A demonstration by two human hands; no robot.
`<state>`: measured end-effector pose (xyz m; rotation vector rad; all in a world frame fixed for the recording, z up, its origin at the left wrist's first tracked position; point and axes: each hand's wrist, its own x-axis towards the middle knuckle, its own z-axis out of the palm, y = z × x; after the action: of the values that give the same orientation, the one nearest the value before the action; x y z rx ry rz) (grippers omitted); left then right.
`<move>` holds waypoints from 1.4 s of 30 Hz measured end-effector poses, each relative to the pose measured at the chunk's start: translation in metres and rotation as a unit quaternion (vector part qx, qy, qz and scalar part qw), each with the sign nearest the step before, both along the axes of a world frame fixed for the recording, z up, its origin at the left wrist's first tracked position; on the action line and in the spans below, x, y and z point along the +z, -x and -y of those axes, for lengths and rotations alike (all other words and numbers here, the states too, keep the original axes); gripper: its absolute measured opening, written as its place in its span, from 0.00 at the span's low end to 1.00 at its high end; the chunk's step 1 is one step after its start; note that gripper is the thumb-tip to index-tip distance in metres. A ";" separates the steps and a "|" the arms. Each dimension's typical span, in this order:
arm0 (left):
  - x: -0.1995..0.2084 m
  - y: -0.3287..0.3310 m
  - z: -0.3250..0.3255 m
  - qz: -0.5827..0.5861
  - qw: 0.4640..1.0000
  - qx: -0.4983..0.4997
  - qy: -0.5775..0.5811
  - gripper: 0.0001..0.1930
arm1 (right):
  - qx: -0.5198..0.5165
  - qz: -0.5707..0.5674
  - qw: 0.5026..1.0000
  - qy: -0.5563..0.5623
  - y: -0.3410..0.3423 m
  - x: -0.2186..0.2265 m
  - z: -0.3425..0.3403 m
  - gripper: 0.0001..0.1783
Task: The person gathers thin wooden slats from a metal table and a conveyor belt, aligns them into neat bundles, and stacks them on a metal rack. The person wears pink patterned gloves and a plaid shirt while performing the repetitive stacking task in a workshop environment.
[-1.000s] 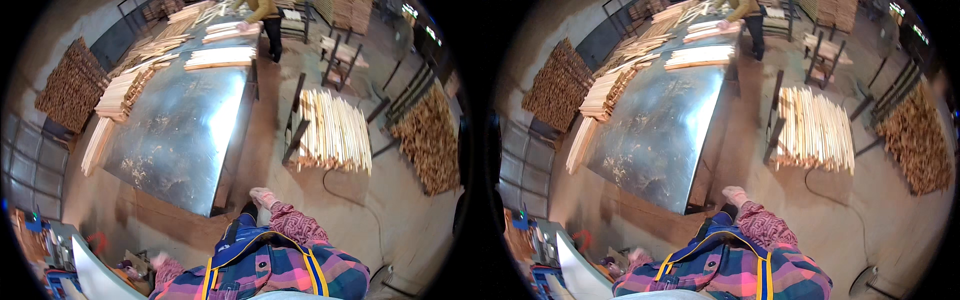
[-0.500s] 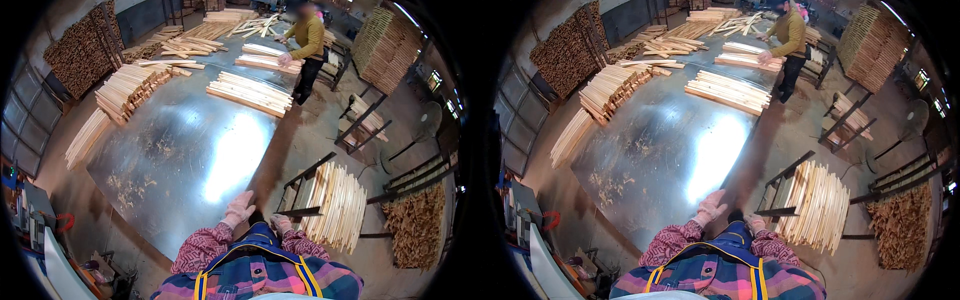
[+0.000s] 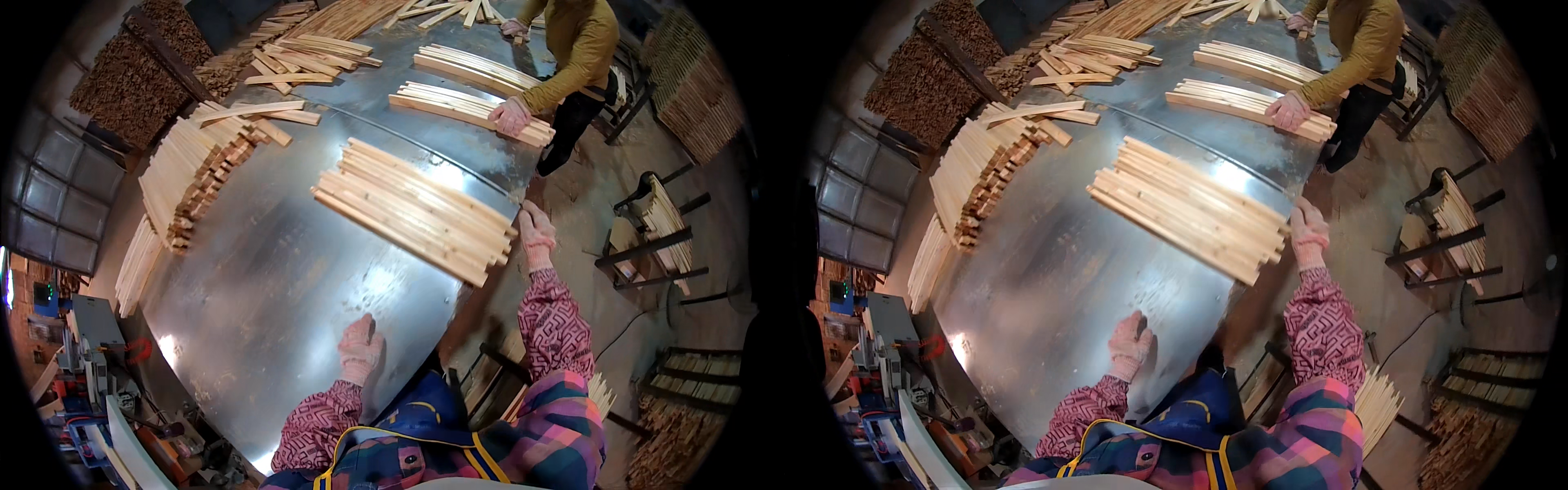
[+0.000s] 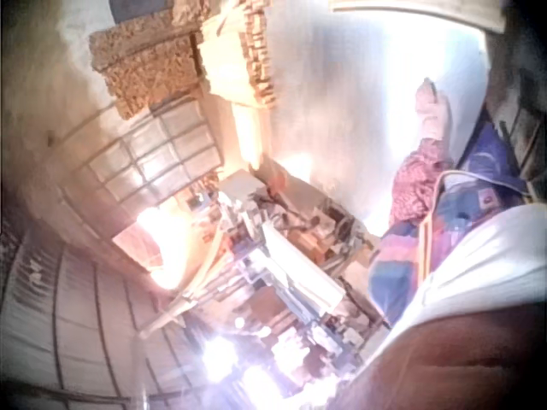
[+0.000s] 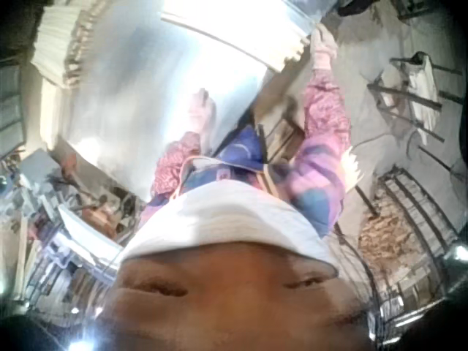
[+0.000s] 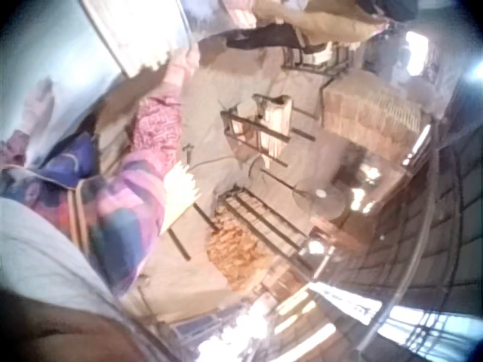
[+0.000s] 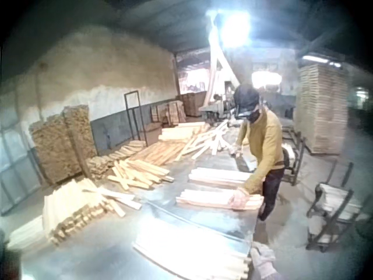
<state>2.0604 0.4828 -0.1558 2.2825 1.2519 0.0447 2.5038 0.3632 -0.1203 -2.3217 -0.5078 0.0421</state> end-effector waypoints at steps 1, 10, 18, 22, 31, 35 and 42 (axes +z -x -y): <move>-0.008 -0.037 -0.016 0.001 1.000 -0.005 -0.011 0.28 | 0.014 0.007 0.998 0.062 -0.031 -0.002 -0.014 0.22; -0.055 -0.194 -0.082 -0.028 0.988 -0.025 -0.148 0.32 | 0.186 0.221 0.848 0.445 -0.211 -0.011 -0.206 0.45; -0.040 -0.199 -0.095 -0.029 0.985 -0.057 -0.163 0.31 | 0.135 0.093 0.852 0.497 -0.277 -0.020 -0.271 0.60; -0.033 -0.195 -0.094 -0.024 0.990 -0.026 -0.135 0.32 | 0.212 0.090 0.836 0.498 -0.243 -0.009 -0.266 0.55; -0.062 -0.171 -0.082 -0.050 0.991 -0.006 -0.128 0.32 | 0.296 -0.411 0.862 -0.002 -0.144 0.028 -0.186 0.45; -0.065 -0.153 -0.097 0.242 0.968 0.044 0.042 0.34 | 0.361 -0.476 0.785 -0.164 -0.003 0.093 -0.160 0.46; 0.120 -0.053 -0.119 0.618 0.629 0.177 0.437 0.41 | 0.552 -0.061 0.830 -0.047 0.215 0.070 -0.125 0.37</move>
<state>2.1130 0.6016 -0.0358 0.6889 0.6051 0.8015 2.2889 0.4880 -0.0507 -1.6140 -1.6609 0.6862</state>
